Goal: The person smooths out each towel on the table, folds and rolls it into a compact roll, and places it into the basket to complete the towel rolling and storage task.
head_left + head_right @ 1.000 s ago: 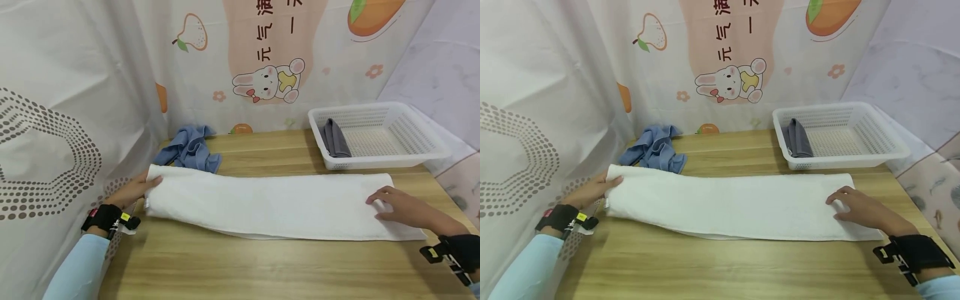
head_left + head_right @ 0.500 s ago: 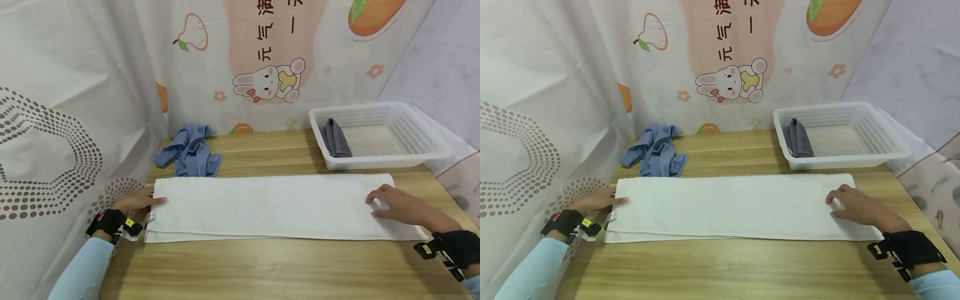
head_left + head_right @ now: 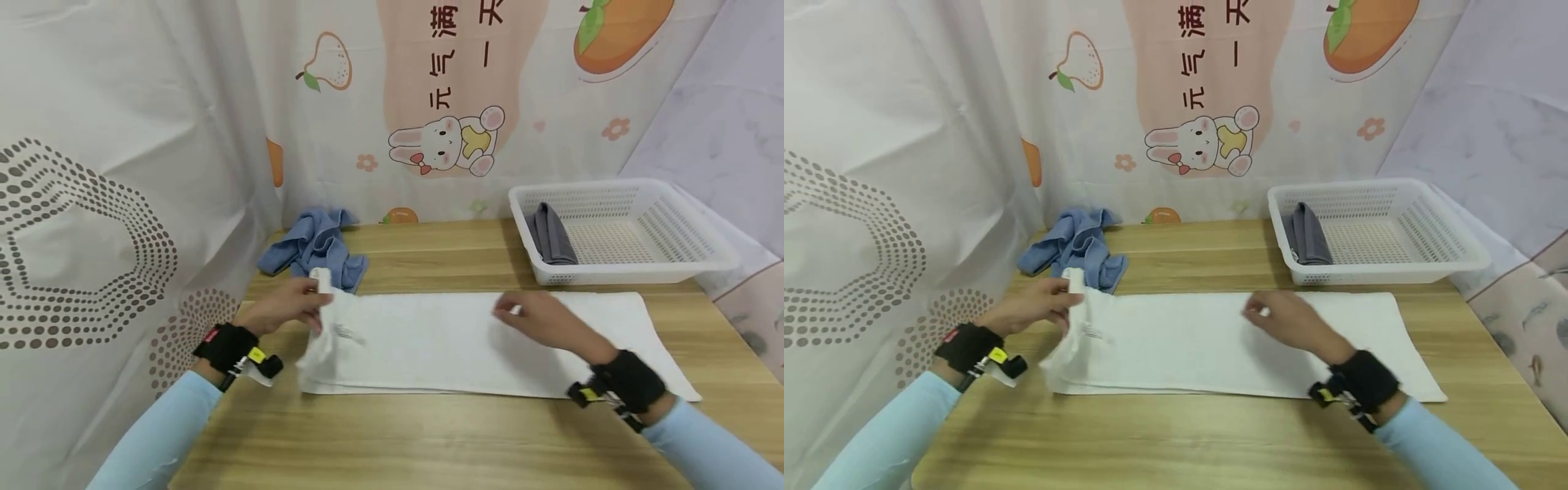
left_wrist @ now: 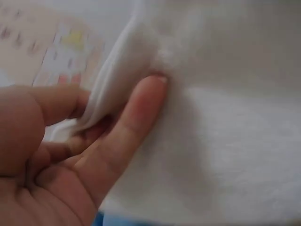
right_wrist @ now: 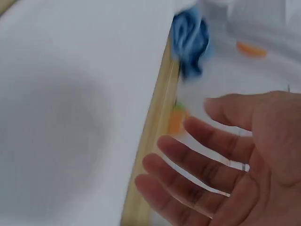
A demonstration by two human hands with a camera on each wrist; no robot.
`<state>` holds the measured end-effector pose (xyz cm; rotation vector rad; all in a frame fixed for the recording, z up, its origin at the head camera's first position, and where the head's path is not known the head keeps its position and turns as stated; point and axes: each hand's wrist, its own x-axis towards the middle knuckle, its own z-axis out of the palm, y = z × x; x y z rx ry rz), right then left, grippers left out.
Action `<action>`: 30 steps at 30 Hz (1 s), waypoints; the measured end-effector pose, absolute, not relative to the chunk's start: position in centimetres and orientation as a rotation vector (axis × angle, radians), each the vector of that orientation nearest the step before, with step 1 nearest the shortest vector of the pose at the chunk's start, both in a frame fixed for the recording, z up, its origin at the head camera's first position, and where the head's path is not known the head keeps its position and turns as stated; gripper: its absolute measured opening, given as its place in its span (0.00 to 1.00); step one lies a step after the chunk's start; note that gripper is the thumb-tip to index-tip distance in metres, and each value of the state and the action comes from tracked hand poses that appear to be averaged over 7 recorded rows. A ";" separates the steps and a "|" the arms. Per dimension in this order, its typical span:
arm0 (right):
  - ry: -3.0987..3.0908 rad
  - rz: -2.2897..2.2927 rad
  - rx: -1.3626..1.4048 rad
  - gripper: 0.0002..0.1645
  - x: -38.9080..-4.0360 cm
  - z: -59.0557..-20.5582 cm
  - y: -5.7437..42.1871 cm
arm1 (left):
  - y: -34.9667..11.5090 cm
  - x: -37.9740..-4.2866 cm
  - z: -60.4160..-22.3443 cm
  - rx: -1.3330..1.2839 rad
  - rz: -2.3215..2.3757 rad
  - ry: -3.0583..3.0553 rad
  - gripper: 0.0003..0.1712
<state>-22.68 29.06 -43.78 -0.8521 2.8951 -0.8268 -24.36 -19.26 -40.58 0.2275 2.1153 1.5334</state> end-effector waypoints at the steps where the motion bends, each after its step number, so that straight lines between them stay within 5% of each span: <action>1: 2.837 -0.903 -0.839 0.11 -22.6 -43.7 27.3 | -17.6 -24.3 -40.3 0.244 1.571 2.089 0.16; 7: 2.545 -1.209 -0.749 0.42 -21.4 -43.2 18.1 | -8.9 -24.0 -40.0 0.369 1.675 1.989 0.14; 15: 2.565 -1.402 -0.711 0.19 -21.5 -43.3 15.8 | -6.2 -25.3 -41.4 0.562 1.520 2.289 0.19; 21: 2.449 -1.547 -0.601 0.21 -21.0 -42.3 18.3 | -9.8 -29.3 -44.4 0.542 1.269 2.461 0.38; 30: 2.338 -1.716 -0.396 0.30 -20.0 -39.5 23.4 | -11.3 -31.5 -46.9 0.733 1.058 2.138 0.17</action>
